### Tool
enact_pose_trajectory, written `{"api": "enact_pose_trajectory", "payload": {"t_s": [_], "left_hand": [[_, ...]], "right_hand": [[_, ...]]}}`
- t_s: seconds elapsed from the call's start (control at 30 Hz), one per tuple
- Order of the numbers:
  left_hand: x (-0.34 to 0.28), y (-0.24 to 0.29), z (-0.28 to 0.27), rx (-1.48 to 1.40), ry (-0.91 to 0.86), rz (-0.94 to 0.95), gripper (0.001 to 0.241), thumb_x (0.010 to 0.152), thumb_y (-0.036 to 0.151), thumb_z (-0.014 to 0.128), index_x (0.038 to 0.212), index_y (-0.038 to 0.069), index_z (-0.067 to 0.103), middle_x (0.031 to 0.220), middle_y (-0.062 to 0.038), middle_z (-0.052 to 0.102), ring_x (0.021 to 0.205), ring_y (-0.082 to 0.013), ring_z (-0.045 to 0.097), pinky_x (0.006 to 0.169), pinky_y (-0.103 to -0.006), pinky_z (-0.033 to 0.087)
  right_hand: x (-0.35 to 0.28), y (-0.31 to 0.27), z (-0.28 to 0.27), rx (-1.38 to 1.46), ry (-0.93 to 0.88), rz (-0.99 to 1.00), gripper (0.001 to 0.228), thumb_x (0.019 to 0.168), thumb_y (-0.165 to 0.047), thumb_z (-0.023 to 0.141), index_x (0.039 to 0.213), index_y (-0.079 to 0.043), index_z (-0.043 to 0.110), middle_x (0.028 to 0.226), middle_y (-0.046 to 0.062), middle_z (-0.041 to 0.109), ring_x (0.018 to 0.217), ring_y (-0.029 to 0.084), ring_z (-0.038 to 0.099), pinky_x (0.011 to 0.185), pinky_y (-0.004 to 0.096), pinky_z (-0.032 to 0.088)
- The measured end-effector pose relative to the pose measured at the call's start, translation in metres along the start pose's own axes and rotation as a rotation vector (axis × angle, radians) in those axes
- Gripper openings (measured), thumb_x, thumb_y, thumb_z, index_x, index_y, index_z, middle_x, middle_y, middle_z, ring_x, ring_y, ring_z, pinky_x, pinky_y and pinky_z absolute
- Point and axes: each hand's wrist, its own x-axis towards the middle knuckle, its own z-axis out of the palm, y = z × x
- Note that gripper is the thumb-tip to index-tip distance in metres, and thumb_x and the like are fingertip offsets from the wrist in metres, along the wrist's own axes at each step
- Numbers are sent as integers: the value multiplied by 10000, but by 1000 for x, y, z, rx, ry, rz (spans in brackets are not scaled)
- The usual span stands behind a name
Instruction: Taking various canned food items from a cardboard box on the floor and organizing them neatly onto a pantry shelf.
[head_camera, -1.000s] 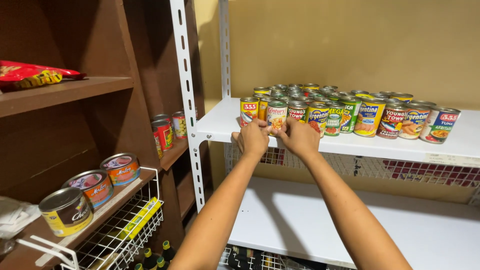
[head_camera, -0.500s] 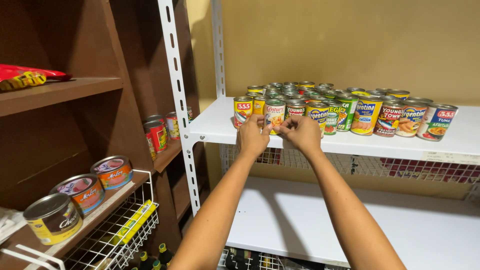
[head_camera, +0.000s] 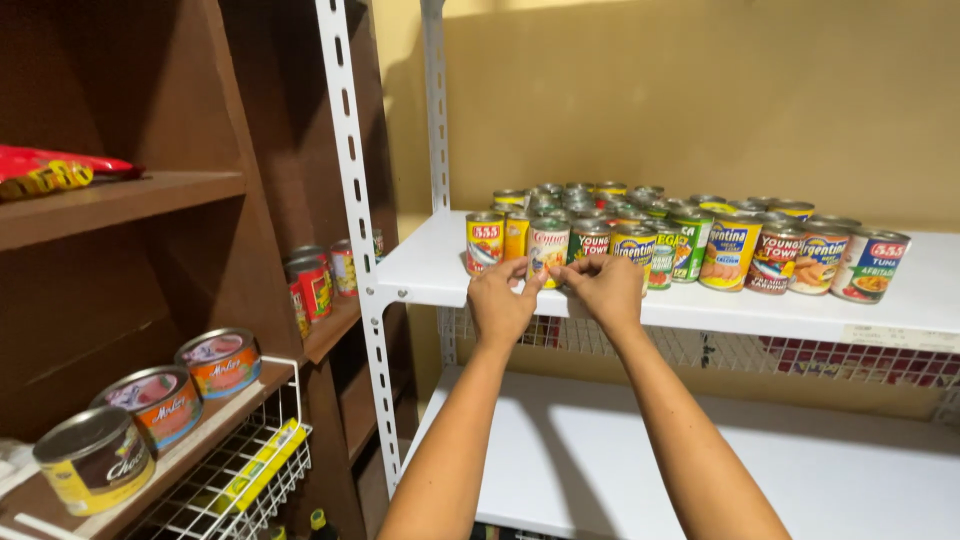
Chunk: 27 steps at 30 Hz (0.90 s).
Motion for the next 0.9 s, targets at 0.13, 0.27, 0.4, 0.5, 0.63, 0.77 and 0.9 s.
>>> {"api": "enact_pose_trajectory", "payload": {"t_s": [0.13, 0.27, 0.4, 0.5, 0.63, 0.77, 0.9], "left_hand": [[-2, 11, -2, 50, 44, 37, 368, 762, 320, 886, 990, 43, 801, 833, -96, 792, 742, -204, 736, 769, -353, 579], [-3, 9, 0, 29, 48, -7, 342, 775, 323, 855, 991, 62, 808, 849, -93, 785, 768, -194, 744, 765, -340, 585], [0, 5, 2, 52, 56, 38, 322, 772, 310, 867, 970, 62, 815, 855, -96, 793, 741, -207, 746, 764, -342, 581], [1, 10, 1, 42, 53, -39, 335, 758, 321, 868, 972, 70, 811, 847, -91, 793, 744, -202, 749, 741, -333, 586], [3, 6, 5, 19, 30, -81, 339, 767, 335, 855, 985, 82, 801, 841, -78, 774, 772, -196, 753, 778, -339, 592], [3, -6, 17, 200, 80, 42, 288, 788, 316, 842, 978, 102, 812, 738, -69, 756, 761, -267, 709, 827, -424, 537], [1, -14, 12, 240, 33, 150, 314, 800, 278, 853, 1047, 91, 803, 803, -105, 760, 820, -314, 705, 827, -451, 520]], "right_hand": [[-5, -7, -5, -21, -10, 4, 358, 723, -422, 909, 834, -89, 834, 647, 53, 740, 550, 120, 674, 573, 293, 537], [-8, -11, -6, 11, 10, -23, 368, 743, -447, 887, 822, -93, 828, 643, 43, 738, 547, 116, 681, 563, 287, 539], [-3, -6, 0, -23, 31, 0, 411, 728, -483, 893, 813, -86, 827, 623, 63, 724, 514, 145, 659, 547, 310, 522], [-4, -12, -3, -43, 23, 12, 424, 720, -497, 892, 793, -84, 827, 608, 65, 718, 503, 155, 650, 537, 321, 515], [-2, -13, 0, -76, 15, 45, 433, 700, -515, 899, 758, -94, 816, 594, 58, 706, 499, 173, 648, 533, 342, 510], [0, -10, 4, -222, 68, 3, 444, 729, -539, 892, 712, -107, 788, 606, 53, 691, 512, 222, 633, 528, 387, 500], [-3, -4, 3, -143, 77, -34, 438, 742, -525, 886, 733, -99, 786, 621, 40, 701, 524, 199, 641, 538, 359, 500]]}}
